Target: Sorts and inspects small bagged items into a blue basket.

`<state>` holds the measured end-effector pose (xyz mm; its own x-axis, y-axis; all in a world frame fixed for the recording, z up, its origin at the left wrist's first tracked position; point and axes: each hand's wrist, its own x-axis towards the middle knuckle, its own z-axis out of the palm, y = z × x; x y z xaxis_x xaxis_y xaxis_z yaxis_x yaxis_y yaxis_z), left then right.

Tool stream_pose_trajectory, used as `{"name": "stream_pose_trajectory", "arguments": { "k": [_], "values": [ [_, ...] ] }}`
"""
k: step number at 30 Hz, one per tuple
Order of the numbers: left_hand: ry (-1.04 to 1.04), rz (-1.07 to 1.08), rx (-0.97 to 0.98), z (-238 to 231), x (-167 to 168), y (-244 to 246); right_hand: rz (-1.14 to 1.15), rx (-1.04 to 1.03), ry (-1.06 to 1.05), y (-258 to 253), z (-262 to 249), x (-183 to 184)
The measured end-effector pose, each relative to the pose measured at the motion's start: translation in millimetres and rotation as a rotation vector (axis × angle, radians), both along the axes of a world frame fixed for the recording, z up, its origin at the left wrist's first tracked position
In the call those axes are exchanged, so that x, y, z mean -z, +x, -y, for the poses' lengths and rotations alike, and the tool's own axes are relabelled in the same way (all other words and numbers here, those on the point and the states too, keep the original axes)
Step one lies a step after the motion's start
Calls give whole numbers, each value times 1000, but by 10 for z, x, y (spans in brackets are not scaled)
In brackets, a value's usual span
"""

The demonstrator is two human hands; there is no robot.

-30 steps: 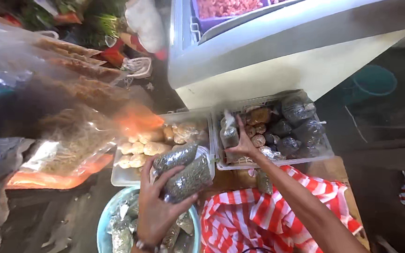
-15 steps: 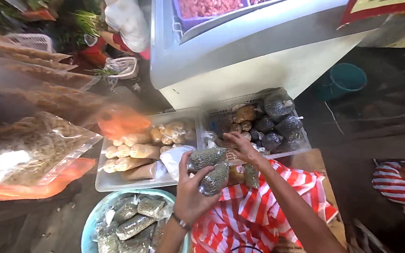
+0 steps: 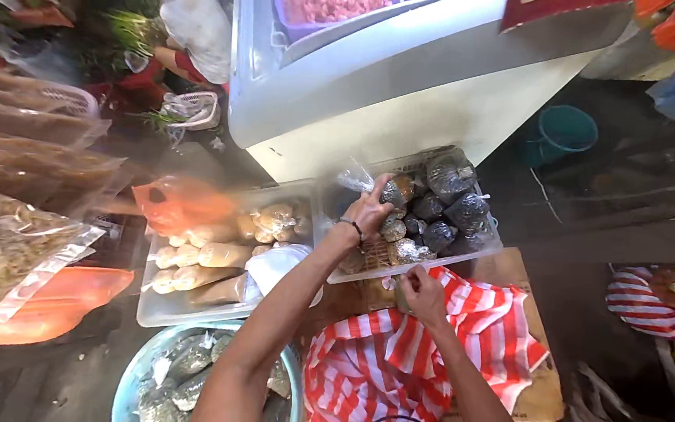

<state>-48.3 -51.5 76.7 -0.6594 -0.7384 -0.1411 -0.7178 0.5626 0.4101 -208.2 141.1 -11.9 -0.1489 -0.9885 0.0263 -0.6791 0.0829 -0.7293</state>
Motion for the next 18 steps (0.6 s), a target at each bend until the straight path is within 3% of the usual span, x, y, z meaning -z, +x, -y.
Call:
{"name": "stream_pose_trajectory", "arguments": {
  "k": [2, 4, 5, 8, 9, 15, 18],
  "values": [
    [50, 165, 47, 168, -12, -21, 20, -125, -286, -62, -128, 266],
    [105, 250, 76, 259, -51, -37, -78, -137, -292, -98, -296, 465],
    [129, 255, 96, 278, -55, -44, -172, -108, -136, -103, -385, 512],
    [153, 114, 165, 274, 71, -123, -292, -62, 742, -129, -309, 492],
    [181, 93, 145, 246, 90, -207, -315, -45, 878, -133, -235, 536],
    [483, 371, -334, -20, -211, -1092, -344, -10, 923, -9, -31, 671],
    [558, 425, -413, -123, 76, -1643, -346, -44, 916, 35, -44, 711]
  ]
}}
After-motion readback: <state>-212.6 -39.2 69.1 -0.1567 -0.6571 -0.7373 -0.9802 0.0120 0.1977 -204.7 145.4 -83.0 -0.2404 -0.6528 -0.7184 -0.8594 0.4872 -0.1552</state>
